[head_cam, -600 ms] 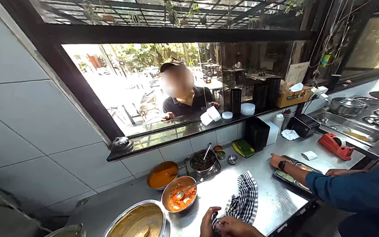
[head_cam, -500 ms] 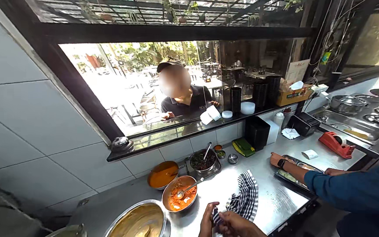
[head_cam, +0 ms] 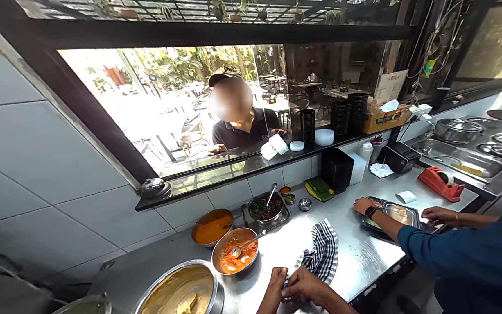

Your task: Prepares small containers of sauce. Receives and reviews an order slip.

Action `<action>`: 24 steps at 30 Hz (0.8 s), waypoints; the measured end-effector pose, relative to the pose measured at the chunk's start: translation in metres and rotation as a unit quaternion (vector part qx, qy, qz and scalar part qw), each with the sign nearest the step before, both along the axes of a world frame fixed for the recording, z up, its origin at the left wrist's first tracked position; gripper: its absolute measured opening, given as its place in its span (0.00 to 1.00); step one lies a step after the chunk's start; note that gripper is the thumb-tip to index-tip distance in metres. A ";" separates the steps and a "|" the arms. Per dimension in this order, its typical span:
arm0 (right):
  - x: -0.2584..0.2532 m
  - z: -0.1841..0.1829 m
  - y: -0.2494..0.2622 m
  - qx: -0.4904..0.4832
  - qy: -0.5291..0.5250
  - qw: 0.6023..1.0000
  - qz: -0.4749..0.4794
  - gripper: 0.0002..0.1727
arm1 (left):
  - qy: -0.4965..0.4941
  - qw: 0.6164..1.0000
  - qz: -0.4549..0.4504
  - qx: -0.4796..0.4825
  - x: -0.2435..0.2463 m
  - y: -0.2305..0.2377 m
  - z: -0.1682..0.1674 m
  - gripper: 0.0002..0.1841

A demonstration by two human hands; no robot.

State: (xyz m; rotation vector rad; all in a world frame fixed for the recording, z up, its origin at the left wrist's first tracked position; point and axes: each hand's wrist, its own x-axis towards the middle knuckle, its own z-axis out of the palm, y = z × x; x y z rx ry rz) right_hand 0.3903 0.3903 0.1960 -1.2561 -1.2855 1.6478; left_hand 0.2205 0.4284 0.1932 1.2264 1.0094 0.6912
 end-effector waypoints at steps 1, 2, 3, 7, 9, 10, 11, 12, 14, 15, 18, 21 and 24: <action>-0.008 0.000 0.000 0.039 -0.017 0.998 -0.044 0.17 | -0.013 1.000 0.015 -0.013 0.000 -0.002 -0.001 0.23; -0.016 0.000 -0.002 0.085 -0.043 0.992 -0.082 0.18 | -0.025 0.999 0.033 -0.026 -0.002 -0.003 -0.002 0.25; -0.023 0.000 -0.004 0.126 -0.089 0.981 -0.119 0.19 | -0.034 0.998 0.051 -0.036 -0.003 -0.002 -0.001 0.26; -0.053 -0.015 -0.011 0.219 -0.215 0.926 -0.220 0.23 | -0.100 0.982 0.118 -0.112 0.003 -0.005 0.002 0.23; -0.066 -0.020 -0.011 0.246 -0.223 0.910 -0.247 0.23 | -0.156 0.965 0.133 -0.161 0.006 -0.004 0.009 0.19; -0.070 -0.027 -0.012 0.288 -0.227 0.895 -0.255 0.22 | -0.181 0.957 0.122 -0.190 0.005 -0.004 0.014 0.19; -0.070 -0.035 -0.013 0.346 -0.239 0.873 -0.248 0.22 | -0.196 0.950 0.104 -0.221 0.002 -0.005 0.018 0.20; -0.066 -0.043 -0.014 0.409 -0.257 0.846 -0.224 0.23 | -0.201 0.944 0.081 -0.250 -0.003 -0.004 0.021 0.22; -0.052 -0.053 -0.017 0.524 -0.314 0.778 -0.147 0.23 | -0.190 0.940 0.021 -0.283 -0.012 -0.005 0.024 0.26; -0.047 -0.055 -0.016 0.570 -0.338 0.739 -0.120 0.22 | -0.186 0.939 -0.004 -0.290 -0.016 -0.006 0.025 0.26; -0.044 -0.046 -0.009 0.591 -0.354 0.715 -0.115 0.21 | -0.165 0.947 0.000 -0.275 -0.016 -0.003 0.028 0.26; -0.061 -0.028 -0.008 0.444 -0.247 0.841 -0.188 0.26 | -0.119 0.972 0.025 -0.203 -0.011 -0.003 0.029 0.30; -0.071 -0.009 -0.007 0.317 -0.187 0.903 -0.221 0.25 | -0.088 0.987 -0.003 -0.138 -0.009 -0.008 0.026 0.35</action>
